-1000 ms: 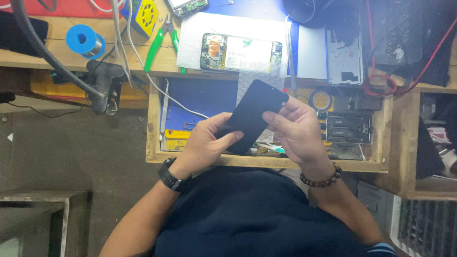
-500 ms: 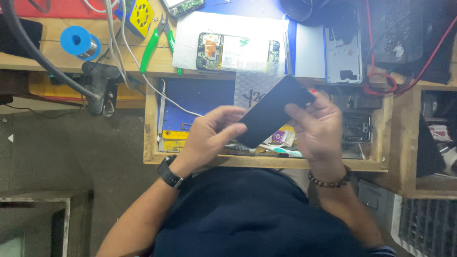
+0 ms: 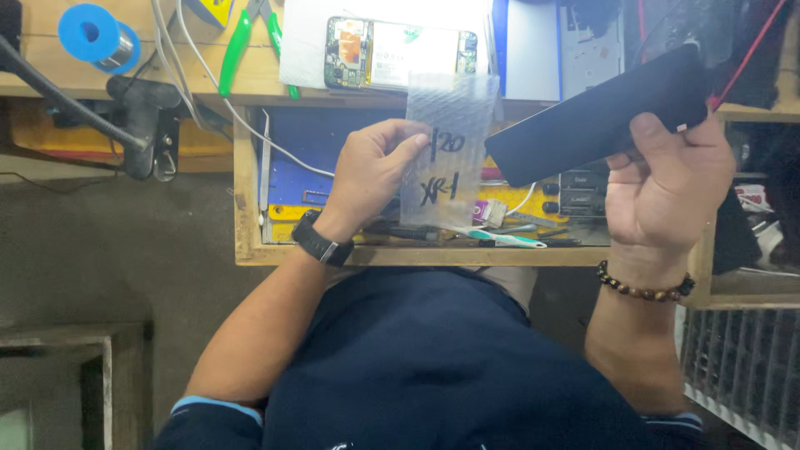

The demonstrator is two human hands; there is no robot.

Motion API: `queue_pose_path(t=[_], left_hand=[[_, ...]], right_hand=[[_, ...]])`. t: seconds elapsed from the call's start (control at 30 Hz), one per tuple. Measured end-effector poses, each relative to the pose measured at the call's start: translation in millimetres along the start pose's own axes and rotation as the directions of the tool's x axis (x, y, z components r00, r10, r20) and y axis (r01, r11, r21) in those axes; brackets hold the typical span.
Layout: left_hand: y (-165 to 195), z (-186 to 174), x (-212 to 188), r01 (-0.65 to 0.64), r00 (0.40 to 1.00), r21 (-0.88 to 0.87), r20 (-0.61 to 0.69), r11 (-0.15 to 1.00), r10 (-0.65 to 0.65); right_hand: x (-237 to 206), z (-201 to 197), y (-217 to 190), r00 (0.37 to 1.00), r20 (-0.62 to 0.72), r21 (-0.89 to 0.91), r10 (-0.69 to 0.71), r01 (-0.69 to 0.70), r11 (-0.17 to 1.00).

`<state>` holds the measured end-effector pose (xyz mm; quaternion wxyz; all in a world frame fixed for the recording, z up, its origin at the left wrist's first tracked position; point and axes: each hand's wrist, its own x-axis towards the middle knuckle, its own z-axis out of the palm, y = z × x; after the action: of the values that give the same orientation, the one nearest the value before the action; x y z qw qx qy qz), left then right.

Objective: The person works on a disassembled smartphone on a cluttered workbench, manipulating the screen and internal components. They then reach into a drawer to retrieve a small plastic bag containing parts and later open a compartmentalized plastic box to organize small items.

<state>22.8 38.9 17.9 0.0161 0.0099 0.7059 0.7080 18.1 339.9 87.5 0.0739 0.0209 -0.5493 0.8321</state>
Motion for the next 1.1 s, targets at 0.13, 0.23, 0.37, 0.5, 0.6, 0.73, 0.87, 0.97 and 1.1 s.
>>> queue_pose_path(t=[0.13, 0.23, 0.37, 0.5, 0.6, 0.73, 0.87, 0.97, 1.1], left_hand=[[13, -2, -8, 0.043, 0.999, -0.071, -0.006, 0.997, -0.043], [25, -5, -12, 0.033, 0.999, -0.053, -0.023, 0.998, -0.034], [36, -11, -17, 0.009, 1.0, 0.007, 0.02, 1.0, -0.009], [41, -14, -24, -0.076, 0.993, -0.011, 0.085, 0.997, 0.076], [45, -14, -27, -0.077, 0.985, -0.048, 0.151, 0.996, 0.083], [51, -17, -31, -0.11, 0.969, -0.055, 0.215, 0.992, 0.12], [50, -21, -35, -0.133, 0.964, -0.02, 0.231, 0.991, 0.134], [45, -22, -36, -0.075, 0.96, -0.114, 0.259, 0.991, 0.103], [37, -20, -37, 0.0, 0.959, -0.158, 0.28, 0.987, 0.045]], right_hand=[[5, 0, -17, 0.998, 0.029, 0.003, -0.052, 0.052, 0.999], [11, 11, -35, 0.991, 0.059, 0.036, -0.12, 0.118, 0.992], [22, 34, -58, 0.953, 0.214, 0.057, -0.213, 0.206, 0.977], [33, 55, -69, 0.91, 0.328, 0.067, -0.253, 0.245, 0.967], [35, 64, -69, 0.919, 0.309, 0.05, -0.246, 0.242, 0.969], [37, 72, -66, 0.905, 0.374, 0.053, -0.204, 0.198, 0.979], [36, 78, -67, 0.926, 0.36, 0.024, -0.116, 0.115, 0.993], [37, 85, -69, 0.93, 0.365, -0.007, -0.052, 0.059, 0.998], [38, 94, -69, 0.913, 0.407, -0.055, 0.015, 0.008, 0.998]])
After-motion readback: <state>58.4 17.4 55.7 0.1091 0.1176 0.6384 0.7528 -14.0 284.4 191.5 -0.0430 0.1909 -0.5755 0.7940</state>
